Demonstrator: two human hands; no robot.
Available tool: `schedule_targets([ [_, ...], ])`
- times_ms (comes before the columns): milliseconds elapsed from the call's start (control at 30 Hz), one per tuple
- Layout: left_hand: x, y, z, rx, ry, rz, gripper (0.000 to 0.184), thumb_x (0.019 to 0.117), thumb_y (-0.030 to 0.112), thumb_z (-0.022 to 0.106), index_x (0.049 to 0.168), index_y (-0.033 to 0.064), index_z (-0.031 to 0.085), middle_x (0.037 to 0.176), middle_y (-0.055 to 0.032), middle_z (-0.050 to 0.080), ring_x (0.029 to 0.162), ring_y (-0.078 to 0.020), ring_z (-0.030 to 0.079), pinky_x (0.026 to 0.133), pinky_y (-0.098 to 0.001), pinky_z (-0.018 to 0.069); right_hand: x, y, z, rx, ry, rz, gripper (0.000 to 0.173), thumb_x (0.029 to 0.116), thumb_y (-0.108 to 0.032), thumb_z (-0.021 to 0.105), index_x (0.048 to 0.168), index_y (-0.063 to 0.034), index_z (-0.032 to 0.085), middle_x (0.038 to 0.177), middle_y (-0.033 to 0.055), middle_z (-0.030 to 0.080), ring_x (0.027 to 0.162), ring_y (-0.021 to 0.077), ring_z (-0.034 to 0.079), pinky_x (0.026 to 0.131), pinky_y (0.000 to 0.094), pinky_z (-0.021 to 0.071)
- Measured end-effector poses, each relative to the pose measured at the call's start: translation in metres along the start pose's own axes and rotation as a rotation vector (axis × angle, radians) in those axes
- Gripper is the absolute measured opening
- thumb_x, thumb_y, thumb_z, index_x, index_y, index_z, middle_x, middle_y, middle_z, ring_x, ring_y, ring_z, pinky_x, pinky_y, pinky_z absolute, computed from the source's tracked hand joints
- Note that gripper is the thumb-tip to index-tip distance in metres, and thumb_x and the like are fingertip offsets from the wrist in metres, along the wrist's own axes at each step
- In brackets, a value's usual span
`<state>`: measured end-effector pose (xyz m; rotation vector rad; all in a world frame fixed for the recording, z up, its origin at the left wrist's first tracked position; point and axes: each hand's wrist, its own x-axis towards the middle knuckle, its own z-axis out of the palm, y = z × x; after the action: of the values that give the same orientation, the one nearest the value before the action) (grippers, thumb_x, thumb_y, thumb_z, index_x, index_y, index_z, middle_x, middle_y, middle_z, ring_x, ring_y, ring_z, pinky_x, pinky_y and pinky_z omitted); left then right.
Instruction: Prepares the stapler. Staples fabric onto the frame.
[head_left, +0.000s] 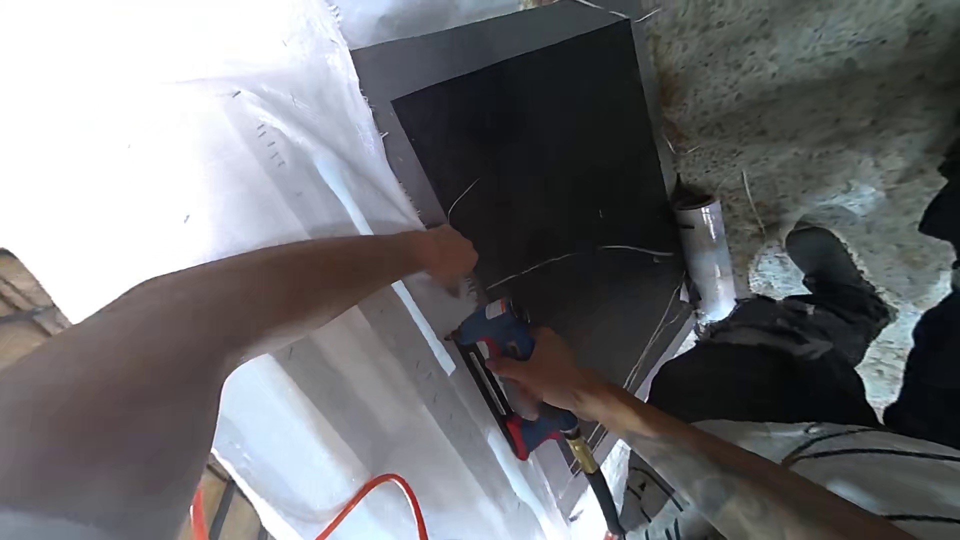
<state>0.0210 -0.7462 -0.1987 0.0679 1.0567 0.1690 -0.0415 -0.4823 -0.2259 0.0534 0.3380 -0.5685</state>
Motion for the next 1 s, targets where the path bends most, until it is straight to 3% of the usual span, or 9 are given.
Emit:
schedule_targets([
  [67,0.000,0.020,-0.009,-0.030,-0.125,-0.031,0.049,0.0862,0.058,0.074,0.093,0.0102,0.074,0.096,-0.0153,0.071,0.095,-0.0385,0.068,0.081,-0.0666,0.0510,-0.016,0.009,-0.016,-0.021,-0.002,0.004,0.036,0.0936,-0.039,0.076,0.095,-0.0058,0.064,0.061,0.0081,0.059,0.047,0.0180,0.059,0.049,0.0322,0.0551],
  [233,0.024,0.110,0.008,0.032,-0.285,-0.015,0.068,0.0689,0.077,0.075,0.096,0.0149,0.077,0.096,-0.0106,0.072,0.096,-0.0322,0.069,0.080,-0.0621,0.0530,-0.066,0.045,-0.064,-0.019,0.030,-0.054,0.029,0.0931,-0.032,0.077,0.096,-0.0066,0.064,0.060,0.0083,0.055,0.046,0.0192,0.057,0.048,0.0341,0.0562],
  [333,0.035,0.126,0.040,-0.128,-0.113,0.098,0.041,0.0845,0.045,0.080,0.096,0.0073,0.071,0.090,-0.0129,0.068,0.087,-0.0336,0.067,0.075,-0.0615,0.0530,-0.065,0.076,-0.055,0.041,0.033,-0.134,0.028,0.0926,-0.032,0.078,0.094,-0.0072,0.065,0.060,0.0094,0.056,0.046,0.0198,0.057,0.048,0.0341,0.0554],
  [433,0.034,0.123,0.053,-0.119,0.140,0.202,0.019,0.0827,0.019,0.078,0.096,0.0070,0.071,0.090,-0.0104,0.068,0.087,-0.0315,0.067,0.075,-0.0571,0.0539,-0.046,0.087,-0.032,0.029,0.020,-0.151,0.030,0.0919,-0.033,0.079,0.096,-0.0067,0.066,0.063,0.0105,0.060,0.048,0.0207,0.060,0.049,0.0347,0.0571],
  [600,0.029,0.121,0.045,-0.200,0.056,0.054,0.057,0.0738,-0.001,0.083,0.126,0.0007,0.062,0.113,-0.0178,0.068,0.106,-0.0347,0.067,0.090,-0.0542,0.0546,-0.006,0.093,0.001,0.032,-0.015,-0.222,0.032,0.0934,-0.036,0.077,0.096,-0.0062,0.066,0.062,0.0120,0.061,0.046,0.0209,0.060,0.048,0.0340,0.0560],
  [700,0.021,0.119,0.037,-0.251,-0.011,-0.018,0.057,0.0838,-0.006,0.076,0.137,0.0014,0.056,0.122,-0.0200,0.067,0.115,-0.0363,0.065,0.098,-0.0540,0.0511,0.002,0.088,0.007,0.063,-0.001,-0.244,0.029,0.0952,-0.032,0.076,0.096,-0.0044,0.065,0.062,0.0112,0.060,0.046,0.0207,0.059,0.047,0.0343,0.0560],
  [867,0.034,0.127,0.040,-0.157,-0.032,-0.021,0.048,0.0797,-0.005,0.079,0.125,-0.0019,0.062,0.110,-0.0197,0.068,0.103,-0.0362,0.067,0.089,-0.0553,0.0533,0.001,0.101,0.003,0.068,-0.007,-0.229,0.027,0.0961,-0.028,0.075,0.095,-0.0033,0.064,0.062,0.0123,0.058,0.045,0.0223,0.059,0.047,0.0366,0.0571],
  [967,0.049,0.132,0.045,-0.053,0.004,0.044,0.019,0.0857,0.015,0.079,0.095,0.0036,0.068,0.089,-0.0120,0.065,0.079,-0.0294,0.066,0.067,-0.0527,0.0553,-0.008,0.123,-0.002,0.040,-0.025,-0.188,0.029,0.0935,-0.030,0.078,0.096,-0.0041,0.065,0.061,0.0132,0.059,0.045,0.0223,0.058,0.047,0.0351,0.0561],
  [1000,0.055,0.130,0.049,-0.028,0.031,0.072,0.023,0.0869,0.025,0.079,0.087,0.0060,0.067,0.083,-0.0096,0.064,0.073,-0.0271,0.064,0.063,-0.0514,0.0542,-0.011,0.131,-0.003,0.026,-0.028,-0.178,0.030,0.0930,-0.031,0.078,0.096,-0.0046,0.064,0.061,0.0129,0.058,0.045,0.0221,0.058,0.047,0.0348,0.0561],
])
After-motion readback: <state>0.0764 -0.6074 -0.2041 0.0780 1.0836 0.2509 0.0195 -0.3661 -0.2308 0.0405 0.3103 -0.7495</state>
